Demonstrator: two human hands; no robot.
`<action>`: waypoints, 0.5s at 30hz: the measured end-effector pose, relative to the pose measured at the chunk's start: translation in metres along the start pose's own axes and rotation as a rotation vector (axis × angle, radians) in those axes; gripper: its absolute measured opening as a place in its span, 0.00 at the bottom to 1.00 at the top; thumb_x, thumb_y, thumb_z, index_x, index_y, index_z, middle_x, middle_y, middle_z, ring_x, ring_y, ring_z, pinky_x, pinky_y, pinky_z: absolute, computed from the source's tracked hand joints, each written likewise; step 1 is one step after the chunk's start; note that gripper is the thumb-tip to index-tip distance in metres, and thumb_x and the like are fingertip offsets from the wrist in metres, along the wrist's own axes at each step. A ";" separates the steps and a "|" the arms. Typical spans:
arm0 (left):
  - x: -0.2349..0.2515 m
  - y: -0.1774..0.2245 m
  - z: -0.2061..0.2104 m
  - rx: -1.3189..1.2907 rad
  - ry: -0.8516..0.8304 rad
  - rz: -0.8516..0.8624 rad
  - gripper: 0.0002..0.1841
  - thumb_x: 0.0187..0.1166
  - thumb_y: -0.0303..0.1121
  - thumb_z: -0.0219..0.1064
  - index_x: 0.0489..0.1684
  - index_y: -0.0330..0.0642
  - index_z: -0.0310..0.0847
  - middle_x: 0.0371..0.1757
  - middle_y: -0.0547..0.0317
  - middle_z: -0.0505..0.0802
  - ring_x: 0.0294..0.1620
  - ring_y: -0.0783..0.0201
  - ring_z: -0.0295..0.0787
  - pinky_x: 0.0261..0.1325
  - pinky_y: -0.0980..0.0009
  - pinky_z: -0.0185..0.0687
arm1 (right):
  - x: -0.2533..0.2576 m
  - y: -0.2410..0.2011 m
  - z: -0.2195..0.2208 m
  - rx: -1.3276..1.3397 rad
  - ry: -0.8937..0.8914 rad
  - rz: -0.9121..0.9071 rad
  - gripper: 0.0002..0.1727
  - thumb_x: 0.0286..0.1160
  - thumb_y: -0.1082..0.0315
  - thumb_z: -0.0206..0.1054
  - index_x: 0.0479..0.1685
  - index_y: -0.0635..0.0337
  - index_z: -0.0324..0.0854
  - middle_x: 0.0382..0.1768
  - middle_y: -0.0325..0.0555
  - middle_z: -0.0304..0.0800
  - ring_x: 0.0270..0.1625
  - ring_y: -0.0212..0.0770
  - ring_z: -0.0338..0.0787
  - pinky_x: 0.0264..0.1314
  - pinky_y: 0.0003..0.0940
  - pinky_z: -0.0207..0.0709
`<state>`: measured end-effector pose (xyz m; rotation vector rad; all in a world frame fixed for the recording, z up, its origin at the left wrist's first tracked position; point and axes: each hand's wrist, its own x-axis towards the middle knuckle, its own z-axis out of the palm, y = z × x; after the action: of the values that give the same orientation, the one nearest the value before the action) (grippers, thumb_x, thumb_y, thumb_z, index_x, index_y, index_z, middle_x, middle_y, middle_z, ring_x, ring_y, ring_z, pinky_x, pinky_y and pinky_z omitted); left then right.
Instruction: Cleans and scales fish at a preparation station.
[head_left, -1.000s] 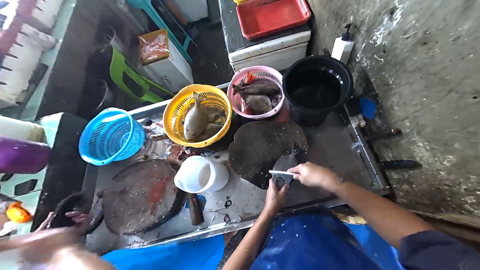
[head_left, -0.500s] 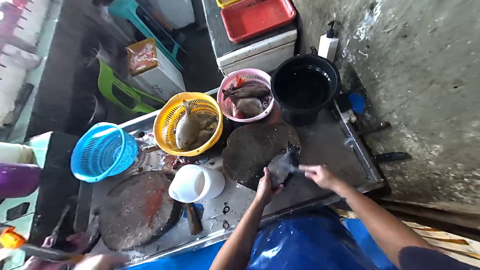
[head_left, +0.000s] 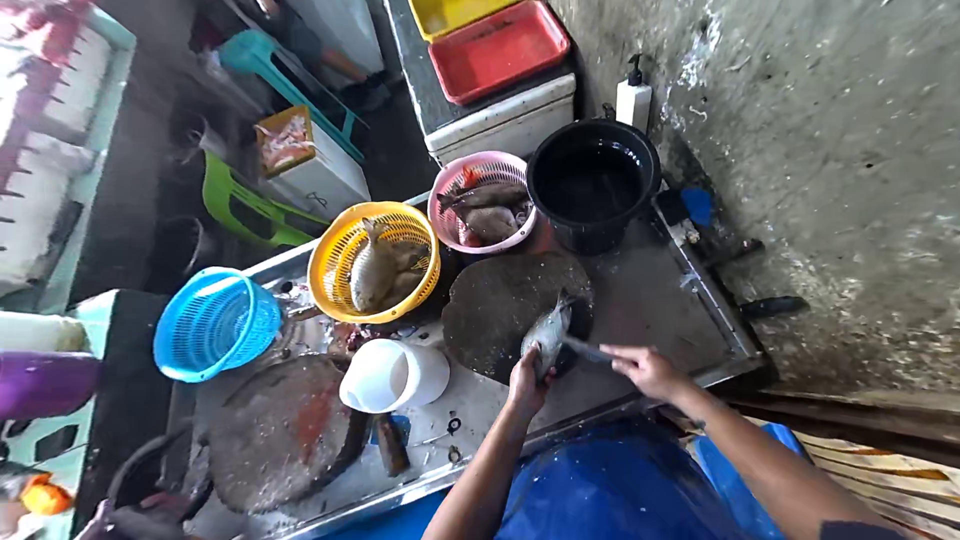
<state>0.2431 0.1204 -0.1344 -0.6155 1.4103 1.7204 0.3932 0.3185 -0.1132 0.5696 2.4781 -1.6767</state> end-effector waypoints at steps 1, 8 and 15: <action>-0.004 -0.003 0.001 -0.004 0.006 -0.004 0.19 0.91 0.47 0.54 0.55 0.39 0.78 0.29 0.51 0.86 0.18 0.63 0.81 0.19 0.71 0.79 | 0.011 0.000 0.006 0.031 0.084 -0.010 0.23 0.88 0.62 0.58 0.78 0.57 0.80 0.62 0.49 0.93 0.53 0.37 0.93 0.64 0.38 0.85; -0.009 -0.003 0.014 -0.138 0.072 -0.006 0.22 0.92 0.52 0.51 0.50 0.41 0.77 0.27 0.54 0.84 0.18 0.63 0.77 0.18 0.70 0.75 | 0.006 -0.026 -0.011 -0.053 0.045 0.030 0.24 0.90 0.61 0.57 0.81 0.52 0.78 0.71 0.48 0.89 0.66 0.41 0.91 0.75 0.44 0.80; -0.010 0.029 0.004 0.209 0.070 0.420 0.14 0.91 0.35 0.56 0.63 0.35 0.79 0.44 0.51 0.92 0.40 0.64 0.90 0.42 0.67 0.88 | -0.050 -0.050 0.029 -0.063 0.122 -0.068 0.24 0.89 0.59 0.57 0.82 0.44 0.79 0.61 0.41 0.95 0.52 0.36 0.95 0.63 0.42 0.88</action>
<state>0.2253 0.1200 -0.1095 -0.2779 1.8402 1.8453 0.4179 0.2636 -0.0662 0.6044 2.6531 -1.6271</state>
